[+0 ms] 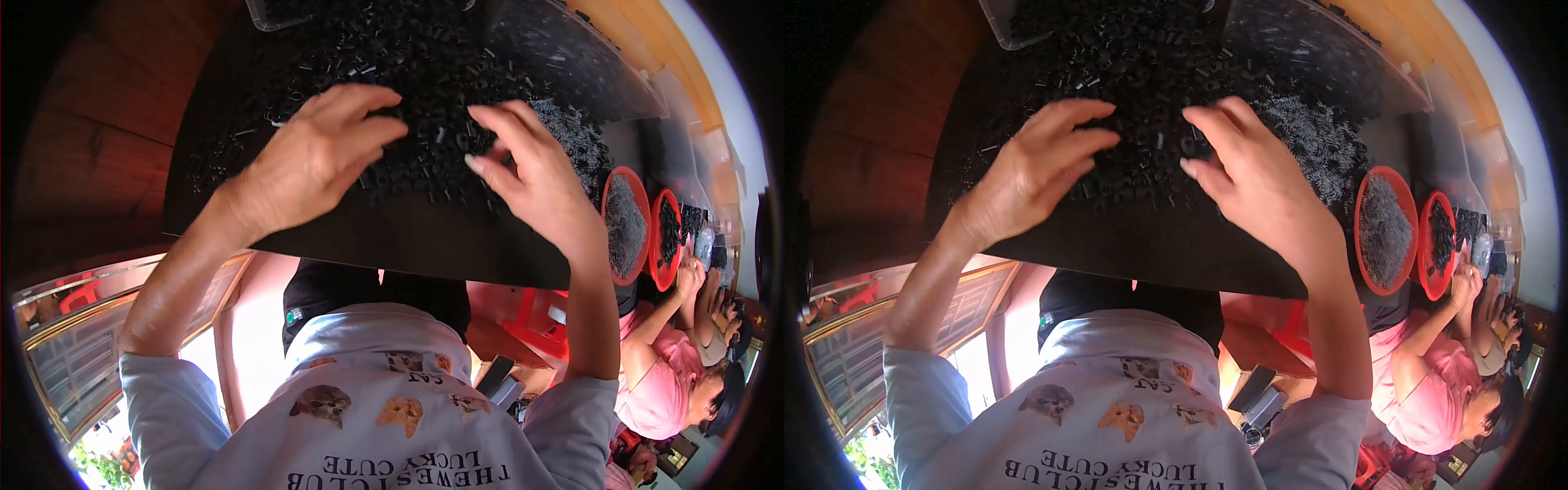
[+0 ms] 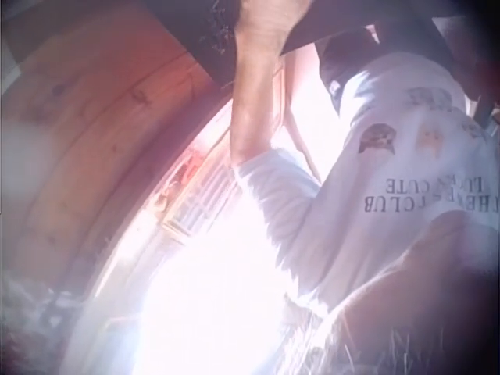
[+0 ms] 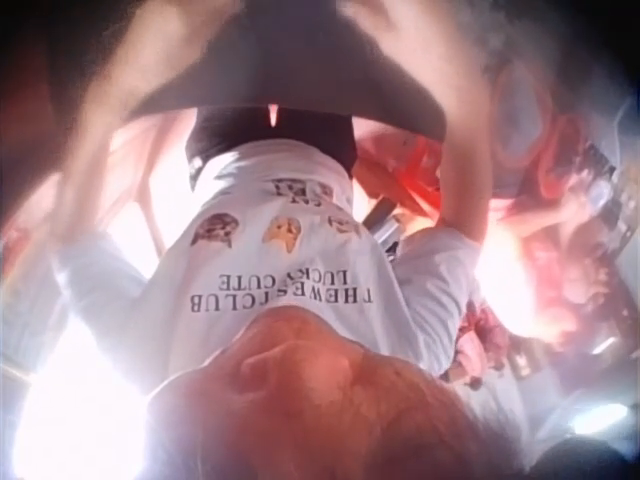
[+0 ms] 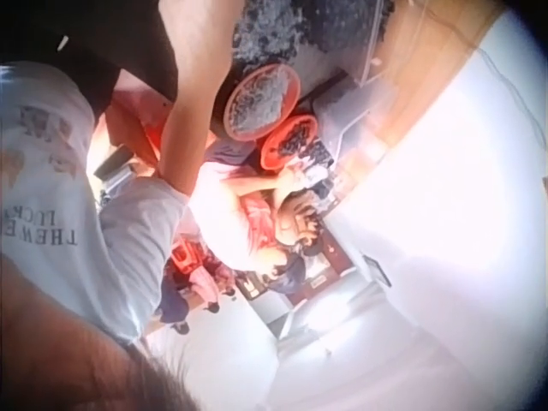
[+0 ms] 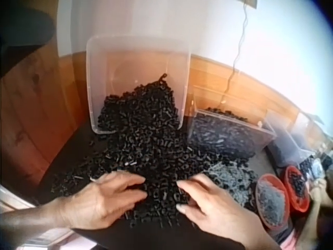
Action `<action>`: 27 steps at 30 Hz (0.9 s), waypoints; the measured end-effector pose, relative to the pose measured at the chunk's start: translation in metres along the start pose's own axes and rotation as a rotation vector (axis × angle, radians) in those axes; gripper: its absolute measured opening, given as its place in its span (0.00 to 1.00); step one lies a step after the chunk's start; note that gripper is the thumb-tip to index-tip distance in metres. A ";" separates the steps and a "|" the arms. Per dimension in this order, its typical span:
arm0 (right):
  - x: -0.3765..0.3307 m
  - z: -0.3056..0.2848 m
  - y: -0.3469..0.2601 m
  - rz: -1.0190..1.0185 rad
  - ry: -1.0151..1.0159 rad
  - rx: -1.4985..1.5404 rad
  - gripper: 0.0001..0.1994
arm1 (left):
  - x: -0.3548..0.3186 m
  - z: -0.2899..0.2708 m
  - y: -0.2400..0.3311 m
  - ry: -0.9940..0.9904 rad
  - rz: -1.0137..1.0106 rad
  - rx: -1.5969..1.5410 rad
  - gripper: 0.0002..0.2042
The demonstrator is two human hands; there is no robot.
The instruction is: The person assembles plastic cord locks by picking up small springs and plastic stopper components from the table and fitting them together by hand.
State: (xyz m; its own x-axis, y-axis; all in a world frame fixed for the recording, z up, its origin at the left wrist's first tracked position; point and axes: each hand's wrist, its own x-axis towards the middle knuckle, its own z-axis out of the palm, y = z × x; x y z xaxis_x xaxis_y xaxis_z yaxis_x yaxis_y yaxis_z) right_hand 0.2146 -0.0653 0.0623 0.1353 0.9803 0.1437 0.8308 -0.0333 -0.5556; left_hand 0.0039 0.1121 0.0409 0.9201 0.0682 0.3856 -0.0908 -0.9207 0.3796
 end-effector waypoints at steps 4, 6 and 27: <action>-0.028 0.013 -0.006 0.029 -0.004 -0.280 0.31 | -0.026 0.009 0.020 -0.024 -0.053 0.076 0.26; -0.029 0.022 -0.008 0.000 0.003 -0.355 0.31 | -0.030 0.014 0.023 -0.002 -0.098 0.127 0.31; 0.095 0.031 -0.005 0.009 -0.117 -0.527 0.17 | -0.036 0.054 0.069 0.158 -0.065 0.055 0.15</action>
State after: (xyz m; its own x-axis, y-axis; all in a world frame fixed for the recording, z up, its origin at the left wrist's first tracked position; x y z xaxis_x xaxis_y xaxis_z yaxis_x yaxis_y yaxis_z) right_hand 0.2067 0.0343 0.0536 0.1079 0.9937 0.0316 0.9922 -0.1056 -0.0662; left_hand -0.0154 0.0250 0.0080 0.8518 0.1836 0.4906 -0.0084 -0.9316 0.3633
